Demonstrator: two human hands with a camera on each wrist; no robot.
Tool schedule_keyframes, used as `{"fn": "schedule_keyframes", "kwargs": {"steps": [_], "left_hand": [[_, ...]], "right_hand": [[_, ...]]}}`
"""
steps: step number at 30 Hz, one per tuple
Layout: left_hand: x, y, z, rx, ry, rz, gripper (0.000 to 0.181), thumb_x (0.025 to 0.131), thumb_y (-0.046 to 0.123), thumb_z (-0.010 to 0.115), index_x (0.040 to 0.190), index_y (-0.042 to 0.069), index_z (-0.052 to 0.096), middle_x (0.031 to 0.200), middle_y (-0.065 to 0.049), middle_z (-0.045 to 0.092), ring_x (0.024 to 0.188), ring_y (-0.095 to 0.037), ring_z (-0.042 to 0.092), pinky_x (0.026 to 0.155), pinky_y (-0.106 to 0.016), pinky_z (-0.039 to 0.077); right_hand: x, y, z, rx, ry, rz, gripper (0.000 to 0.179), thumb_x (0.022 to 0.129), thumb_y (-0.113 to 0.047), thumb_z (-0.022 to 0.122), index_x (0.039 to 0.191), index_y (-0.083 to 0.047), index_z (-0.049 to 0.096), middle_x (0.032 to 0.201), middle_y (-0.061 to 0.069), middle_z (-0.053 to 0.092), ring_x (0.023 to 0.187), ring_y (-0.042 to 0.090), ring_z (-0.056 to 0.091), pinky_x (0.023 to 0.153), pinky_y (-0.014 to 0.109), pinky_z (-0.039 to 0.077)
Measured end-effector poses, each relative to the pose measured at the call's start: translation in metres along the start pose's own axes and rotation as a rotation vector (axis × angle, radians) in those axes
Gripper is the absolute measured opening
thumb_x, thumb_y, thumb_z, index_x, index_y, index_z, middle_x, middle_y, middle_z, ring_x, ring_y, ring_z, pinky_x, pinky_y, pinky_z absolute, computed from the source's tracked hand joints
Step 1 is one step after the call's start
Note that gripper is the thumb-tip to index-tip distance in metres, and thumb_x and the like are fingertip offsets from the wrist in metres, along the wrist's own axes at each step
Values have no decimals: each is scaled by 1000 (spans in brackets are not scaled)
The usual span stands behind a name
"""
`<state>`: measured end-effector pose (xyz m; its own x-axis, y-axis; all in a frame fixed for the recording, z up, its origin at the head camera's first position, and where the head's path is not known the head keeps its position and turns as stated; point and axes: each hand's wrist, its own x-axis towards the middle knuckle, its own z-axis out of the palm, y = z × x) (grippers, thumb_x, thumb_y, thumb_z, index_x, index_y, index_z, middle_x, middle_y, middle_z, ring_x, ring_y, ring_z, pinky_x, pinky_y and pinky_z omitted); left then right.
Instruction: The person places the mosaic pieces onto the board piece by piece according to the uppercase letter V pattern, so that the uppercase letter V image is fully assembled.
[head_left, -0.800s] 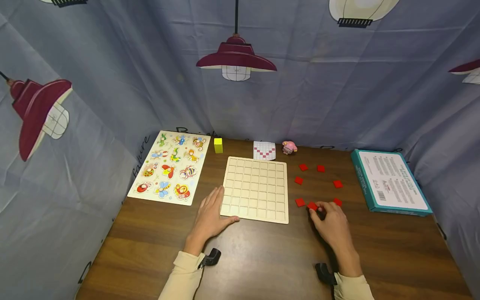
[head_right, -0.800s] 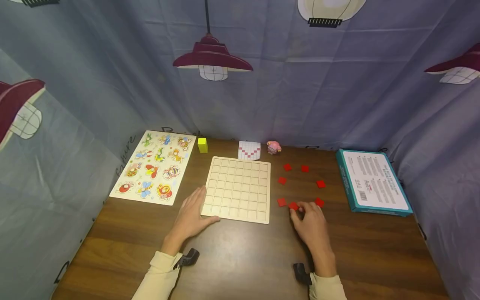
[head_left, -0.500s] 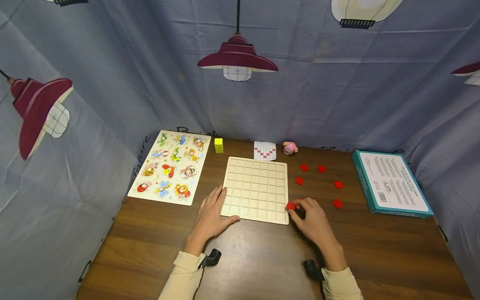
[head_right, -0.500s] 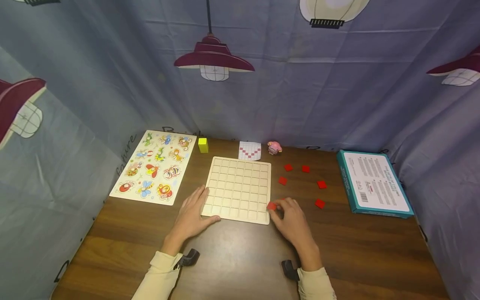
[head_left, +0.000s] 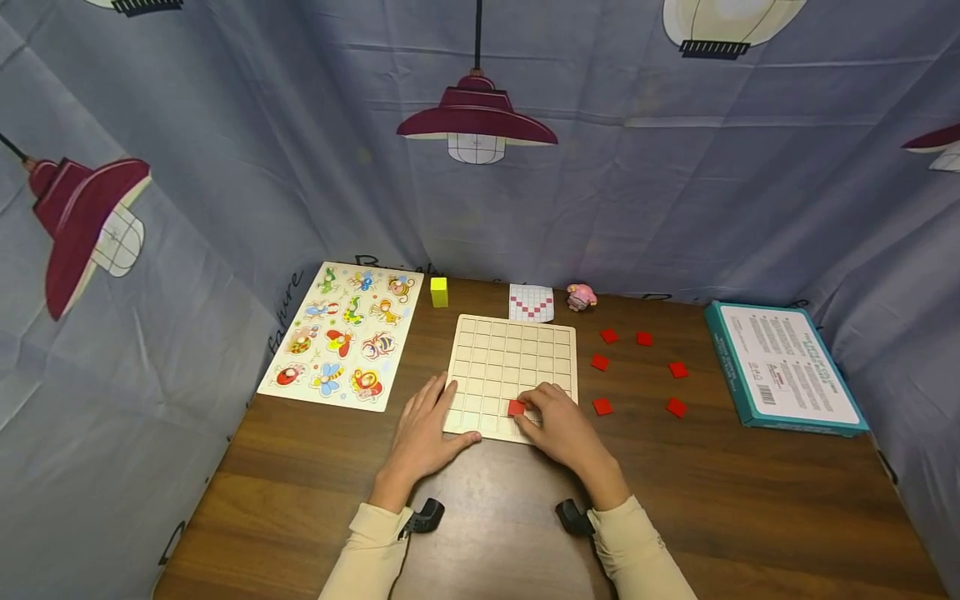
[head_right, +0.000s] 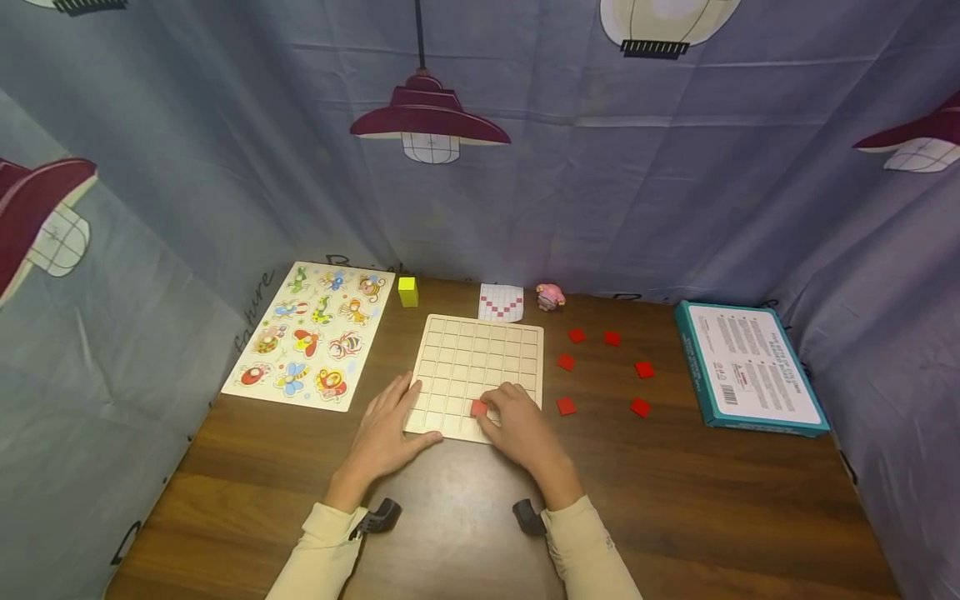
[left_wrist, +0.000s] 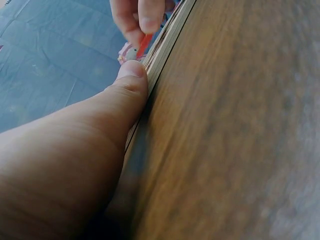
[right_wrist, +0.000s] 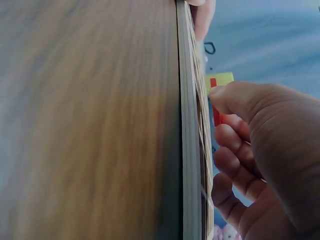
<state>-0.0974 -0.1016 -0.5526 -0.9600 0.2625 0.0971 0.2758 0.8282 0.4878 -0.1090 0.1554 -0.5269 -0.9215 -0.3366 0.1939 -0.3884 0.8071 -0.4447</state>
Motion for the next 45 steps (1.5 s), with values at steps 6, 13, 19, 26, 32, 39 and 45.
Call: {"fn": "schedule_keyframes", "kwargs": {"steps": [6,13,19,26,32,39,45], "left_hand": [[-1,0,1,2,28,15,97,82,66,73,156,10,42,166,-12,34,154,-34,31,122,-55,31],[-1,1,-1,-2,15,11,97,83,66,72,156,10,42,166,-12,33,155,-34,30,123,-55,30],[-1,0,-1,13,15,13,98,82,67,71,156,11,41,167,-11,33,155,-33,30,123,-55,30],[-2,-1,-2,4,14,9,97,83,67,71,156,10,41,167,-12,33,155,-33,29,124,-55,29],[-2,0,-4,2,18,8,96,83,65,72,156,10,42,166,-12,34,155,-33,29,124,-55,29],[0,1,-2,-6,11,7,98,83,66,72,157,10,40,167,-11,32,155,-33,28,124,-54,27],[0,0,0,0,13,6,98,82,66,72,157,10,41,166,-12,33,155,-32,28,124,-54,28]], "right_hand": [[8,-7,3,5,-44,-7,17,90,-20,77,104,-11,74,93,-2,63,87,15,54,79,36,51],[11,-11,2,-16,-51,0,17,88,-19,78,103,-11,75,90,-3,62,86,15,54,78,36,51],[14,-12,2,-24,-63,5,19,88,-20,80,103,-10,76,90,-1,65,87,16,57,80,37,52],[17,-15,4,-26,-61,6,18,87,-21,82,101,-10,78,86,-2,66,82,15,59,76,35,53],[16,-16,2,-1,-67,3,21,88,-20,81,106,-9,78,93,1,71,88,19,63,80,38,55],[-1,7,-14,72,8,55,43,82,-25,86,119,-8,74,92,-2,66,89,15,61,82,38,55],[-27,54,-35,106,61,153,54,77,-31,90,125,-12,72,94,-2,63,85,13,55,75,32,49]]}}
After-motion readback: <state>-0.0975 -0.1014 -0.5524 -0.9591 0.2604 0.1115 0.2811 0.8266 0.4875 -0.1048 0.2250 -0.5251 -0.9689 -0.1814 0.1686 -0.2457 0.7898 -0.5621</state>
